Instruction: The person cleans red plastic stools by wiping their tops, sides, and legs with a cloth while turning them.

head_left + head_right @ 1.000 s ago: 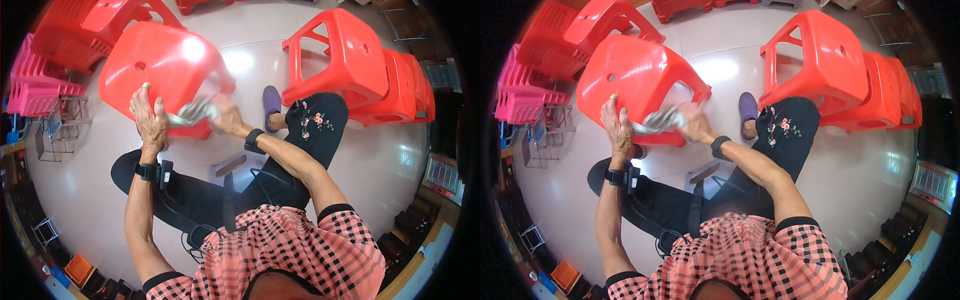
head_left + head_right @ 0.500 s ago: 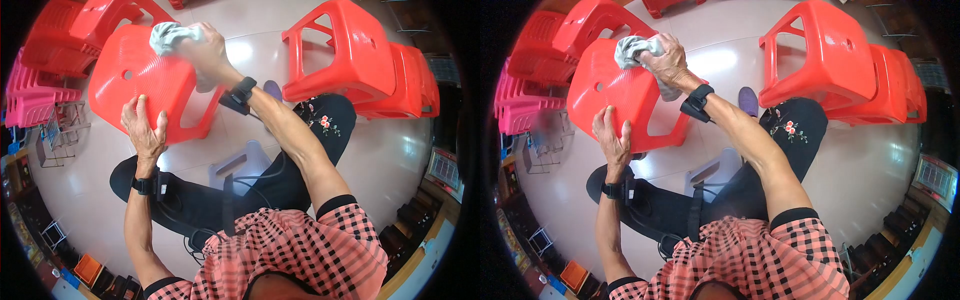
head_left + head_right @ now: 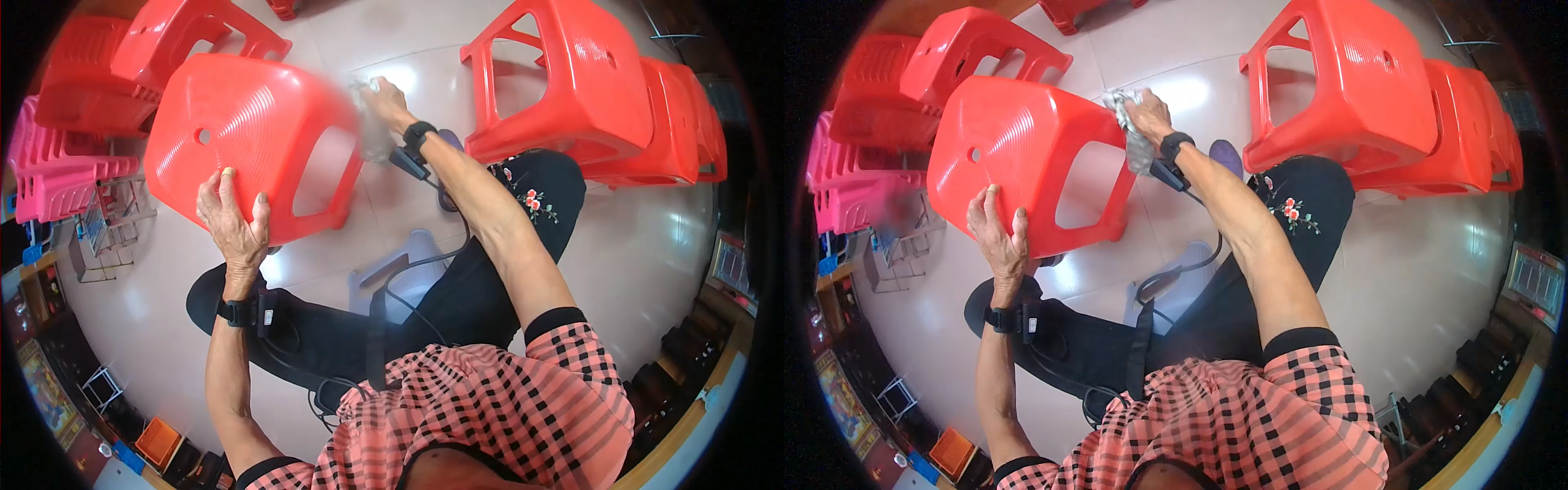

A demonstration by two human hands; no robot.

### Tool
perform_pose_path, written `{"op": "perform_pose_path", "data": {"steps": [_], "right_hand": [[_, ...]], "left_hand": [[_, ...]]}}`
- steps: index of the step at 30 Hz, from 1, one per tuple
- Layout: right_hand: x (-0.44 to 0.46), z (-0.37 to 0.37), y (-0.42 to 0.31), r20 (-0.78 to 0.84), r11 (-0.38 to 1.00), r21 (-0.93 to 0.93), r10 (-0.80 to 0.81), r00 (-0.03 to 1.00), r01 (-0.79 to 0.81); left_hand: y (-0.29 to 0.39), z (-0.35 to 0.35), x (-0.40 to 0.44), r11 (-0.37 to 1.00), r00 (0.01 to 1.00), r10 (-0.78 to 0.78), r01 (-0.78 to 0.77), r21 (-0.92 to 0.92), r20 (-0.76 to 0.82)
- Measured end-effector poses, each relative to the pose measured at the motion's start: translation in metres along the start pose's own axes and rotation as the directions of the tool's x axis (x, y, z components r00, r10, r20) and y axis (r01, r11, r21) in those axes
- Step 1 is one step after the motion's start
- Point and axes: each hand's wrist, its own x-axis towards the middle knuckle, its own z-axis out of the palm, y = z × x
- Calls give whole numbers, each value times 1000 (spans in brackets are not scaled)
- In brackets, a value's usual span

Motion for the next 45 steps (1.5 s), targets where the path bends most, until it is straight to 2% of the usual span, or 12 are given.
{"op": "perform_pose_path", "data": {"steps": [2, 5, 8, 12, 15, 16, 22, 28, 37, 40, 43, 45], "right_hand": [[5, -5, -39, -46, 982, 46, -179, 983, 181], [8, -5, -102, -37, 846, 44, -530, 847, 531], [-7, -8, -138, 218, 838, 156, -546, 809, 524], [4, 7, -100, 148, 832, 75, -554, 819, 550], [1, 5, -67, 274, 960, 197, -248, 929, 199], [13, 14, -46, 215, 931, 153, -359, 908, 332], [42, 41, 37, 213, 947, 44, -319, 923, 317], [51, 50, 82, 407, 989, 69, -151, 901, 135], [83, 52, 167, 410, 992, -14, 121, 904, -126], [84, 39, 151, 437, 957, -143, 289, 852, -251], [112, 64, 212, 449, 953, -303, 144, 882, -2], [108, 67, 214, 348, 912, -400, 62, 936, 88]], "left_hand": [[-2, 0, -1, 1000, 1000, 2, -1, -22, 10], [-4, 2, -2, 1000, 1000, 9, -9, -9, 3], [-2, 2, -1, 1000, 1000, 16, -16, -1, -6], [-2, 2, -2, 1000, 1000, 1, -1, -3, 6], [0, 1, -2, 1000, 999, -24, 25, -19, 30], [0, 1, -2, 999, 999, -28, 29, -24, 34], [2, 1, -1, 999, 997, -45, 46, -15, 70], [4, 0, -2, 997, 992, -74, 74, 4, 100], [-2, 0, -8, 993, 984, -119, 121, -8, 130], [-4, 0, -11, 991, 982, -136, 137, -1, 129], [-4, 0, -12, 989, 981, -148, 147, 13, 129], [-4, 0, -13, 988, 979, -155, 153, 21, 129]]}}
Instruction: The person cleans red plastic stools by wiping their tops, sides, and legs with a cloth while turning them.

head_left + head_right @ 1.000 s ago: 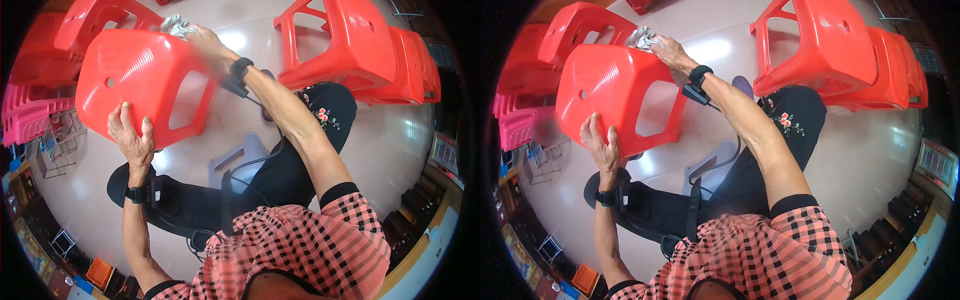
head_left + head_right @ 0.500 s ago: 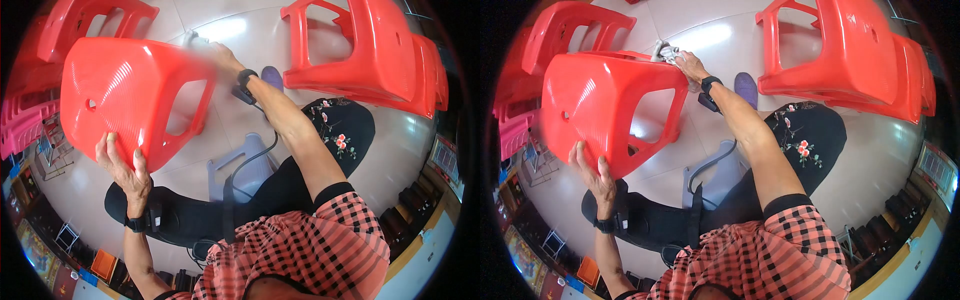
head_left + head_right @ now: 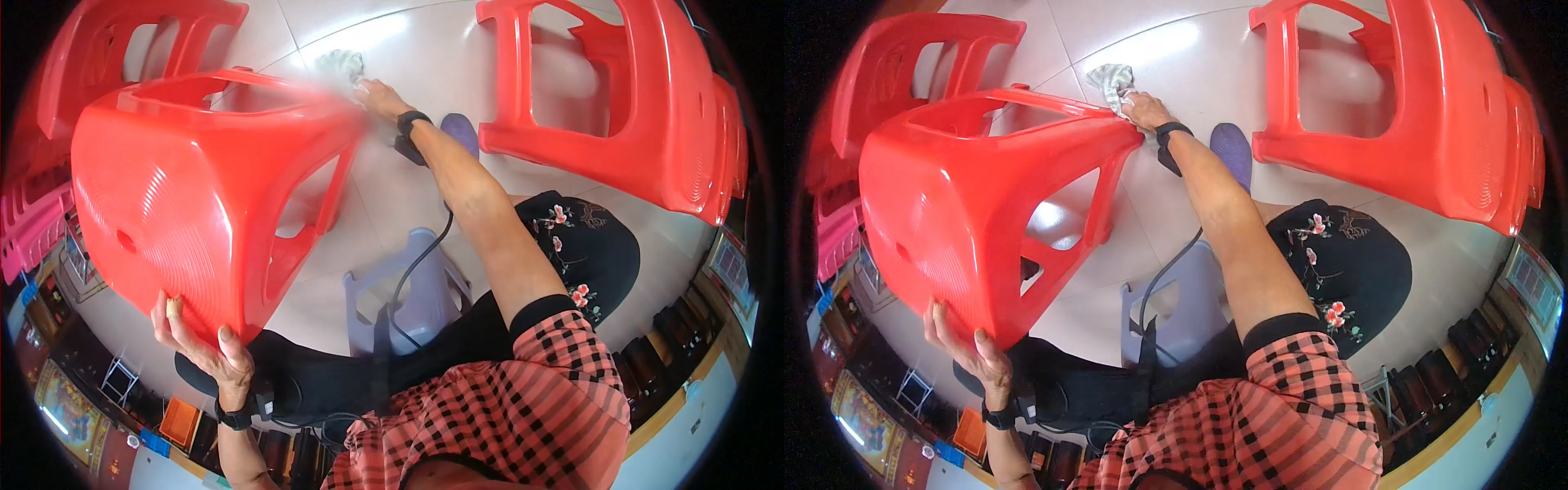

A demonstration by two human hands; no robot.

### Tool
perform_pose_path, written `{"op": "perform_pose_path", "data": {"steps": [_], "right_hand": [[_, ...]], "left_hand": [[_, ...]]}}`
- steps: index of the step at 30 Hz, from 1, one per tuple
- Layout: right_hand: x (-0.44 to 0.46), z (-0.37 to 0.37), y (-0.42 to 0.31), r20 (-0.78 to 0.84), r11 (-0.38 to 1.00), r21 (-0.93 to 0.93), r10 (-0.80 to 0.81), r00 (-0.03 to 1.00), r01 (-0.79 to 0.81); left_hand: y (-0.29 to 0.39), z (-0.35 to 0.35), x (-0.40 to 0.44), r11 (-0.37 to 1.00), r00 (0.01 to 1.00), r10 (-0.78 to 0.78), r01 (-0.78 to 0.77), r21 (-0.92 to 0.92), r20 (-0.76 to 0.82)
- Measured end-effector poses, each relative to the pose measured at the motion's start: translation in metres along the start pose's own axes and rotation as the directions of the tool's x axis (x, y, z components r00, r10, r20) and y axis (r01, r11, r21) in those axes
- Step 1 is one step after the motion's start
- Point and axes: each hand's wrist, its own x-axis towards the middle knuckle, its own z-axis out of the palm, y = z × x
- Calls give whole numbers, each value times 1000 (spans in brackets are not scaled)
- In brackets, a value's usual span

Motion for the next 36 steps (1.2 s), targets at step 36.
{"op": "perform_pose_path", "data": {"steps": [36], "right_hand": [[-132, -33, -100, -124, 687, 724, 33, 992, 67]], "left_hand": [[-4, 11, 16, 995, 991, 103, -103, -2, -80]]}}
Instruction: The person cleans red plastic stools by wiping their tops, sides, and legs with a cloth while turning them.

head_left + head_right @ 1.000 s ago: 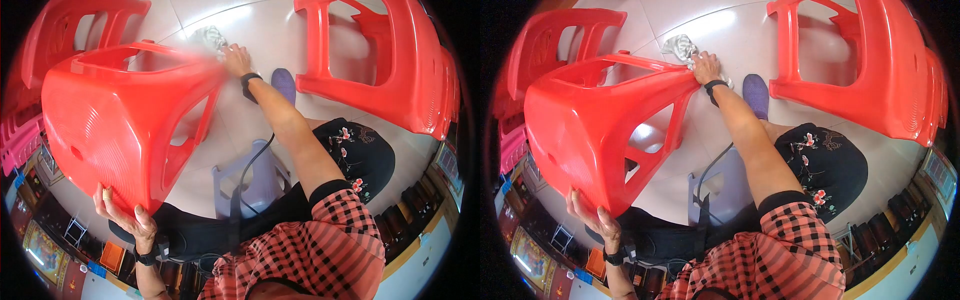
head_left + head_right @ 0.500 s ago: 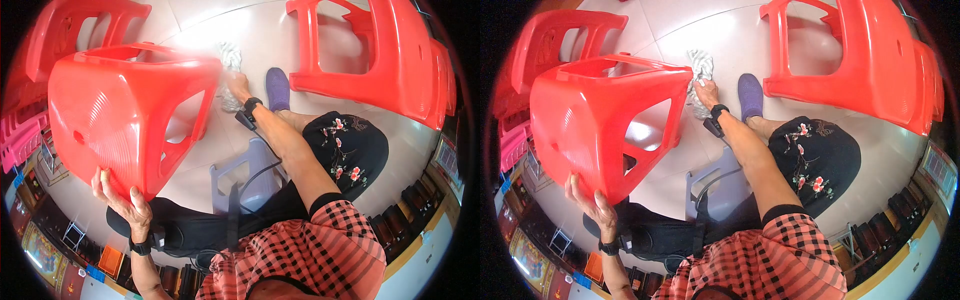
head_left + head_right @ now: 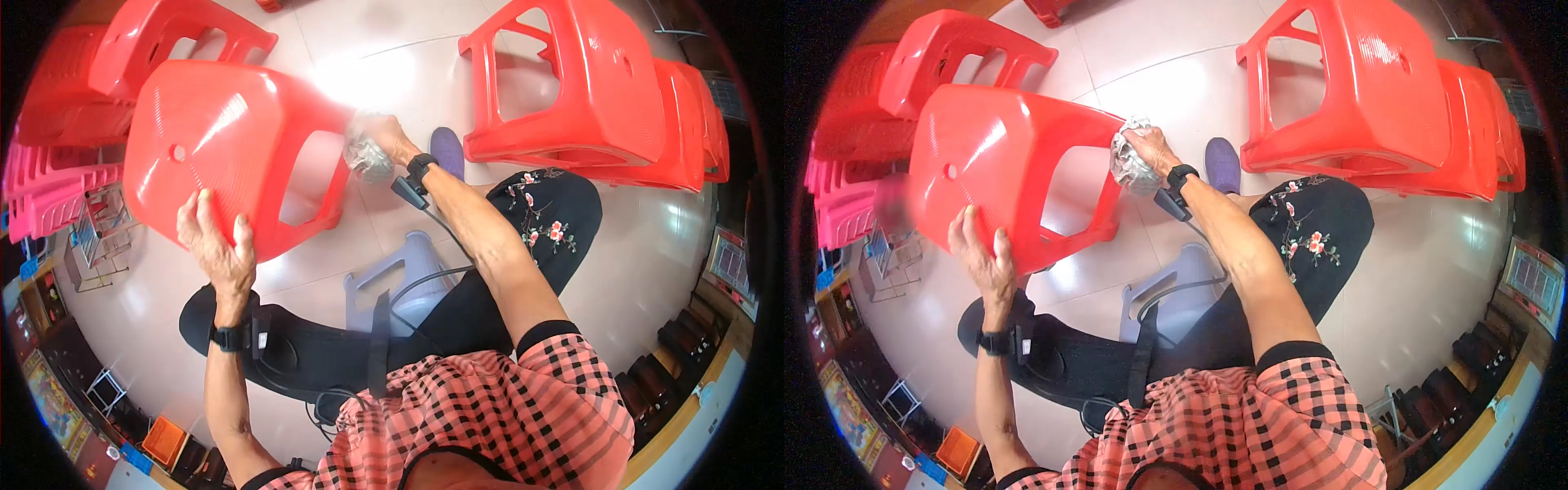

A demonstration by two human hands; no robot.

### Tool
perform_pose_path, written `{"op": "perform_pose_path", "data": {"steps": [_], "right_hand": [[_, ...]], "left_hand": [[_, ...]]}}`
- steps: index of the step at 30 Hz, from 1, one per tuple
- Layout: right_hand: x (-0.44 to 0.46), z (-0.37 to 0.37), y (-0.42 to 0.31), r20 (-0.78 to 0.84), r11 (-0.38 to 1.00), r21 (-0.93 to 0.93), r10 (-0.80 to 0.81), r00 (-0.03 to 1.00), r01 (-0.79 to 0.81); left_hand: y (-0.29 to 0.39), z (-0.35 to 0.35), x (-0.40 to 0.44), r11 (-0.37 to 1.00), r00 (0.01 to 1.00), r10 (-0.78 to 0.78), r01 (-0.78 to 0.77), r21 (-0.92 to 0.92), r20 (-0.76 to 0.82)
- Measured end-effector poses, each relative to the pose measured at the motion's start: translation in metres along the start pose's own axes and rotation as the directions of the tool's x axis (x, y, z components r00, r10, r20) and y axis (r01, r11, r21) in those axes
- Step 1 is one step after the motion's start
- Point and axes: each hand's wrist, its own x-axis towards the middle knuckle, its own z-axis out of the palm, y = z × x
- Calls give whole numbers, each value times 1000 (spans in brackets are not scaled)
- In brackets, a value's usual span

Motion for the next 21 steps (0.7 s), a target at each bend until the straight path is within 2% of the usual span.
{"op": "perform_pose_path", "data": {"steps": [4, 5, 8, 9, 12, 13, 16, 17, 19, 21], "right_hand": [[-7, 6, -43, 7, 989, -36, -141, 990, 141], [-7, 4, -54, 35, 901, -320, -297, 954, 293], [-8, 14, -74, 3, 733, -443, -574, 819, 516], [-36, 23, -116, -91, 949, -190, -273, 958, 253], [-56, 40, -168, -161, 849, -204, -520, 839, 487], [-53, 44, -180, -171, 830, -264, -542, 823, 492], [-46, 63, -224, -50, 639, -474, -707, 706, 606], [-42, 69, -238, 32, 550, -585, -719, 695, 596], [-37, 81, -259, 194, 330, -762, -705, 682, 557], [-41, 106, -276, 351, 185, -820, -584, 732, 541]], "left_hand": [[0, 1, 3, 999, 998, 37, -36, 14, -45], [1, 0, 3, 999, 998, 39, -39, 10, -47], [6, -1, 5, 999, 997, 38, -39, -7, -69], [7, -1, 5, 999, 996, 35, -35, -7, -78], [8, 2, 4, 1000, 995, 29, -30, -4, -98], [8, 1, 4, 999, 994, 31, -32, -9, -101], [6, 4, 2, 1000, 994, 21, -22, -15, -105], [5, 5, 2, 1000, 994, 20, -22, -14, -107], [4, 7, 2, 1000, 994, 21, -23, -16, -109], [5, 7, 2, 999, 993, 23, -26, -25, -112]]}}
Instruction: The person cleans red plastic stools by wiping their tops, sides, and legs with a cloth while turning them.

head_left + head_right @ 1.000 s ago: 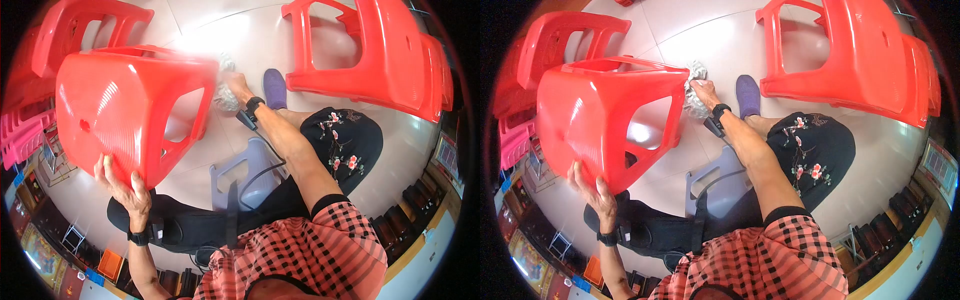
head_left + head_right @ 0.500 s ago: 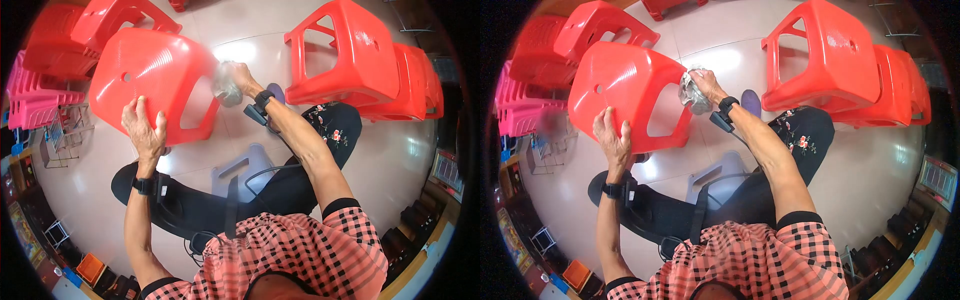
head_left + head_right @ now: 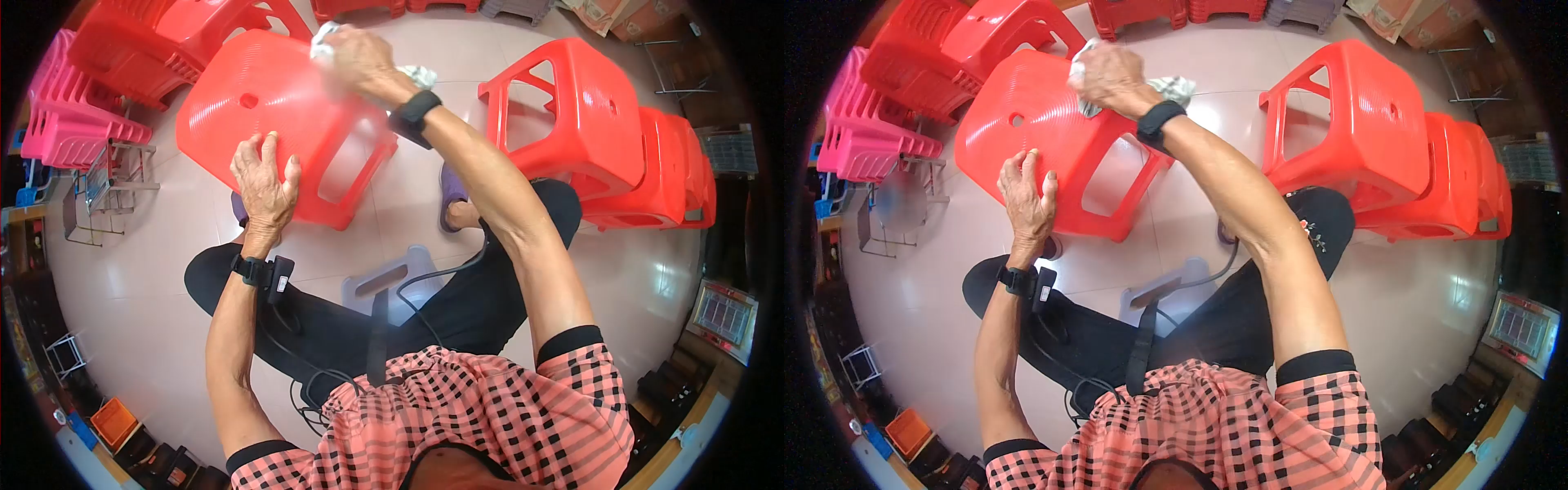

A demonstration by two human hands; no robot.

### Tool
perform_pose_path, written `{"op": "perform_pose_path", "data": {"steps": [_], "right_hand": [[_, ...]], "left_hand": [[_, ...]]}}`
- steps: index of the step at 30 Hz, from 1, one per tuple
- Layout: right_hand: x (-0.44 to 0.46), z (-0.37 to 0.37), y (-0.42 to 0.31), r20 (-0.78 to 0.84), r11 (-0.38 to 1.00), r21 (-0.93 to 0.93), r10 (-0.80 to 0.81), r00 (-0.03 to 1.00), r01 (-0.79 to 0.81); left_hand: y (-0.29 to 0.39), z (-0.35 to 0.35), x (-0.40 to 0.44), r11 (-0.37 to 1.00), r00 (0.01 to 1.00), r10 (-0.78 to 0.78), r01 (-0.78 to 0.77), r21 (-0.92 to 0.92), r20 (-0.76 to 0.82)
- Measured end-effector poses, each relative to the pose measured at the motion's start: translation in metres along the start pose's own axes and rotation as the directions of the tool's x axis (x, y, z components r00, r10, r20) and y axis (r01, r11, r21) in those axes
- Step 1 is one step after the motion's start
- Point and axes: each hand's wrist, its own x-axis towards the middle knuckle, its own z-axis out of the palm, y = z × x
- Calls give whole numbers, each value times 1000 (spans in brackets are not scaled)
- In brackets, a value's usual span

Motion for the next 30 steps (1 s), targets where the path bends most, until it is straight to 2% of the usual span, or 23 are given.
{"op": "perform_pose_path", "data": {"steps": [1, 2, 5, 6, 8, 10, 11, 14, 17, 18, 20, 21, 22, 25, 26, 29, 30], "right_hand": [[5, 2, -12, 97, 997, -70, -29, 995, 36], [5, 8, -20, 197, 990, -61, -112, 974, 126], [-5, 53, -42, -11, 985, 13, -173, 985, 173], [-11, 56, -51, -34, 972, 44, -231, 972, 232], [-33, 61, -71, -85, 932, 103, -339, 937, 347], [-53, 44, -90, 25, 899, 222, -393, 919, 378], [-57, 35, -96, 101, 888, 254, -418, 903, 383], [-50, 49, -81, 70, 772, 494, -495, 866, 401], [-20, 51, -45, -172, 828, 342, -410, 896, 444], [2, 63, -16, -157, 892, 179, -390, 907, 414], [18, 57, 6, -105, 972, 46, -225, 969, 231], [24, 34, 3, -59, 994, 72, -79, 995, 83], [27, 18, 0, -11, 994, 91, 70, 998, -68], [44, 27, 21, 117, 984, 123, 118, 986, -132], [42, 18, 22, 256, 930, 262, 192, 947, -259], [38, 8, 23, 348, 912, 284, 188, 918, -295], [35, 6, 20, 328, 907, 285, 210, 921, -309]], "left_hand": [[0, 0, 0, 1000, 1000, -7, 7, -27, -8], [2, 1, -1, 999, 1000, -13, 12, -52, -17], [-2, 1, 0, 981, 996, -52, 38, -188, -73], [-4, 2, -1, 969, 993, -70, 45, -244, -95], [-10, -1, -3, 863, 932, -324, 223, -453, -160], [-24, -3, -13, 684, 811, -566, 359, -636, -151], [-24, -11, -17, 717, 818, -552, 365, -594, -164], [-25, -34, -36, 786, 839, -524, 407, -465, -151], [-19, -35, -57, 701, 789, -615, 553, -451, 11], [-15, -33, -64, 639, 785, -614, 554, -533, 81], [2, -30, -70, 527, 775, -603, 564, -636, 188], [10, -29, -72, 465, 771, -589, 568, -679, 241], [16, -28, -72, 472, 765, -589, 588, -657, 262], [30, -27, -64, 381, 764, -576, 567, -731, 292], [33, -24, -63, 359, 780, -562, 530, -769, 275], [39, -20, -63, 532, 813, -545, 526, -663, 208], [39, -18, -62, 566, 821, -534, 525, -635, 203]]}}
